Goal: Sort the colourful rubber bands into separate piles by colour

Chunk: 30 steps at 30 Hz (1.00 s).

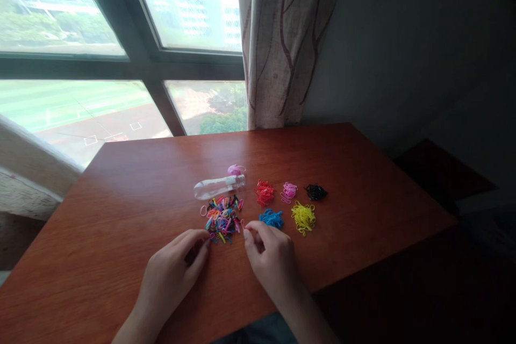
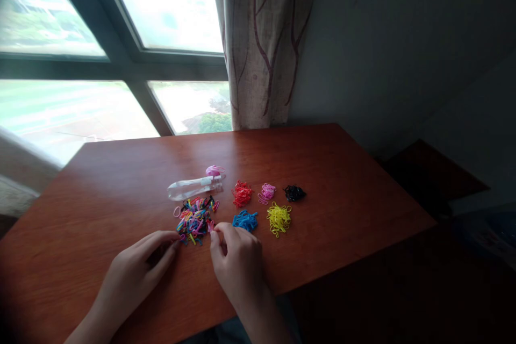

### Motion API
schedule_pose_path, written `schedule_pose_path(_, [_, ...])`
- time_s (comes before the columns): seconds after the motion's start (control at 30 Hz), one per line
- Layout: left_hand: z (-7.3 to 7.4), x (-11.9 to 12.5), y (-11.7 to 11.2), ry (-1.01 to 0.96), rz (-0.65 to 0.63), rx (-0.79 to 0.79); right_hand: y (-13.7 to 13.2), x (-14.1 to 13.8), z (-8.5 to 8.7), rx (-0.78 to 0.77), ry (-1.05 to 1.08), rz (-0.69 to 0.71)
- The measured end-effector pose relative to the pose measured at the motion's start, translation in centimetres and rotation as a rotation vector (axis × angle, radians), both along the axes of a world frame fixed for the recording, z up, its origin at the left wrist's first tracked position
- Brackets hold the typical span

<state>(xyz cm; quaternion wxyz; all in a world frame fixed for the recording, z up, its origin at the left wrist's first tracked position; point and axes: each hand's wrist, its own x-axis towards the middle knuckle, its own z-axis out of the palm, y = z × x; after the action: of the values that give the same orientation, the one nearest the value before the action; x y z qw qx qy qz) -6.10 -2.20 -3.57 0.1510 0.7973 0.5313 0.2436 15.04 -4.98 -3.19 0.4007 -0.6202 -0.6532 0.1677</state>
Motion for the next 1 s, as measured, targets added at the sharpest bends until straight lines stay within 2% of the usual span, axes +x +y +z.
schedule_pose_path(0.2, [-0.1, -0.2, 0.0, 0.001, -0.002, 0.001, 0.8, 3.8, 0.6, 0.018, -0.069, -0.09])
schedule_pose_path(0.5, [-0.3, -0.3, 0.1, 0.013, -0.019, 0.009, 1.3, 8.8, 0.5, 0.055, -0.179, -0.211])
schedule_pose_path(0.77, [-0.4, -0.4, 0.1, 0.032, -0.008, 0.026, 1.9, 10.8, 0.4, 0.063, -0.222, -0.249])
schedule_pose_path(1.0, [-0.3, -0.4, 0.1, 0.033, -0.006, 0.031, 2.0, 10.9, 0.3, 0.052, -0.234, -0.25])
